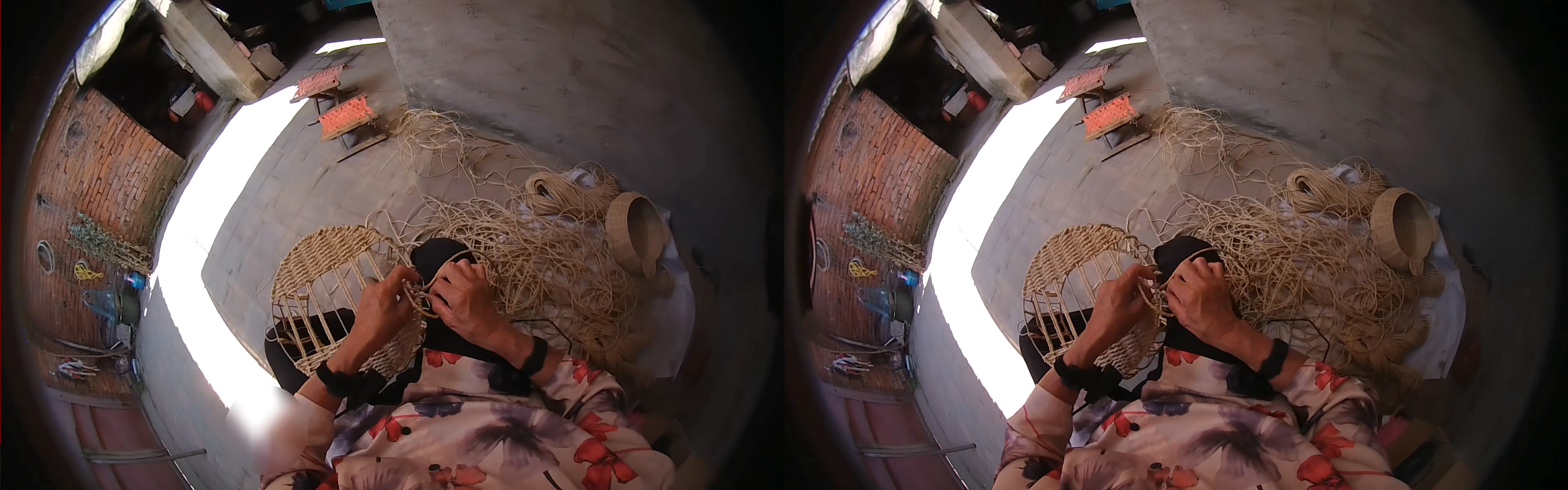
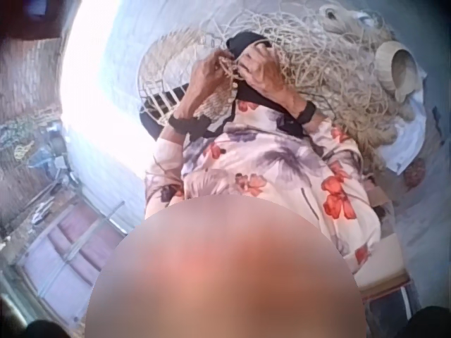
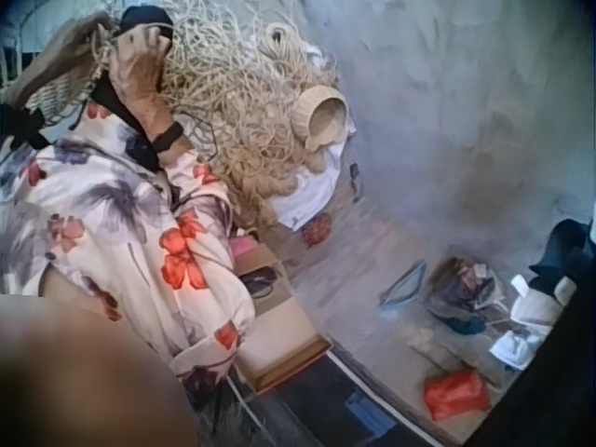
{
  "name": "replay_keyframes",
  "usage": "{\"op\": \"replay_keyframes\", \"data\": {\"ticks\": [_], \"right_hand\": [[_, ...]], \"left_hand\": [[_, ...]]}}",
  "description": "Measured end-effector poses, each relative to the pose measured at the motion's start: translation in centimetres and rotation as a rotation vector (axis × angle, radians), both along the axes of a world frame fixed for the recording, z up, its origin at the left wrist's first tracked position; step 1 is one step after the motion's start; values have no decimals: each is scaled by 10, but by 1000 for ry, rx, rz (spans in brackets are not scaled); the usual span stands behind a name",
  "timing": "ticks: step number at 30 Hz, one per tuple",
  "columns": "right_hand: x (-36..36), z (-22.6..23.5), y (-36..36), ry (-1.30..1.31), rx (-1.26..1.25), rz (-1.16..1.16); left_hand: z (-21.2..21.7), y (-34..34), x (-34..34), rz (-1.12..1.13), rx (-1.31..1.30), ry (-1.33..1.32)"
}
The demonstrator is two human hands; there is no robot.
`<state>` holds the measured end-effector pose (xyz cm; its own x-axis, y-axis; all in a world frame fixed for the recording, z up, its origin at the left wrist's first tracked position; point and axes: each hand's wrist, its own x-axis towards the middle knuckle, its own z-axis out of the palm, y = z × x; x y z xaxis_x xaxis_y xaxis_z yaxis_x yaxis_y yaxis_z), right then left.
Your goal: Weaving the base of a straw or cane basket.
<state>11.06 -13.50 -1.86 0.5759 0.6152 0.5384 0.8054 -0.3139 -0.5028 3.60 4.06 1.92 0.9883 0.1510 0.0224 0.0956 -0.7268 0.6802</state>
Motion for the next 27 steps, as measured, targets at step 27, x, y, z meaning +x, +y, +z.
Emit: {"op": "replay_keyframes", "data": {"ticks": [27], "right_hand": [[37, -6, -45, 321, 296, -8]], "left_hand": [[27, 92, -92, 543, 99, -109]]}}
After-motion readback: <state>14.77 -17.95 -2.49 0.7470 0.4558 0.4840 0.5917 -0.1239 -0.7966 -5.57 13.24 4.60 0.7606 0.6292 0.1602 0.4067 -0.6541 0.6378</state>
